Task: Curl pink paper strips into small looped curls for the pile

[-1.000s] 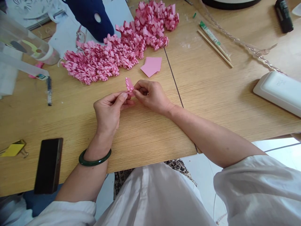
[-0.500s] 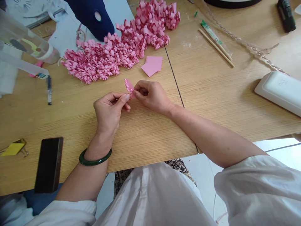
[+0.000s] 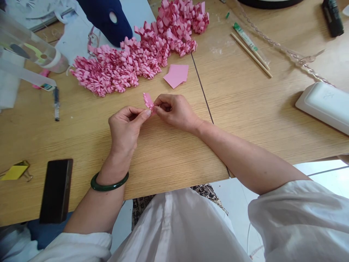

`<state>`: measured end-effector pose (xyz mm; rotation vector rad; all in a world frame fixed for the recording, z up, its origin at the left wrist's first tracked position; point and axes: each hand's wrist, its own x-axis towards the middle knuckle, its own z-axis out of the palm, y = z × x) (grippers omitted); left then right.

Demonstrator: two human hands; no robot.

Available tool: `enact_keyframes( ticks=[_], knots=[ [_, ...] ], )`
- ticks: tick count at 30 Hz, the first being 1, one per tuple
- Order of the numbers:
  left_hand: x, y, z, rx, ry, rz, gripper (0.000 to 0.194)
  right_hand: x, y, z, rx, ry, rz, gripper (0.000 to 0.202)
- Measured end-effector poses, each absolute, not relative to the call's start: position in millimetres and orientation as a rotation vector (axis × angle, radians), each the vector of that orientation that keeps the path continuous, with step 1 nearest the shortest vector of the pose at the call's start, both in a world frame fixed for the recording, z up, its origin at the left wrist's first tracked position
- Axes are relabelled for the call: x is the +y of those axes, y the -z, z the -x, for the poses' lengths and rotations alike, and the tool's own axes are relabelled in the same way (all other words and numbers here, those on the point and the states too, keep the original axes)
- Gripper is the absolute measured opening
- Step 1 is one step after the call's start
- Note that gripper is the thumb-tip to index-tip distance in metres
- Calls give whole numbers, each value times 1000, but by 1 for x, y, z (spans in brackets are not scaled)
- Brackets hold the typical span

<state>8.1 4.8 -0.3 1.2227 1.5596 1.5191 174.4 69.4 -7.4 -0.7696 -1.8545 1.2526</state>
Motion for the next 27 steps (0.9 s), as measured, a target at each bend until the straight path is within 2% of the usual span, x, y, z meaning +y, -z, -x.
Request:
enact_keyframes(
  ticks=[5, 16, 21, 27],
  knots=[
    [3, 0, -7, 1560, -1506, -1251, 16, 69, 9, -174, -1853, -1278, 727, 10],
    [5, -7, -6, 1521, -1444, -1169, 25, 67, 3, -174, -1801, -1305, 796, 13],
    [2, -22, -11, 1445, -1759, -1052, 14, 66, 0, -174, -1780, -1253, 920, 15],
    [-3, -16, -18, 1503, -1538, -1097, 27, 66, -2, -174, -1765, -1209, 975, 16]
  ],
)
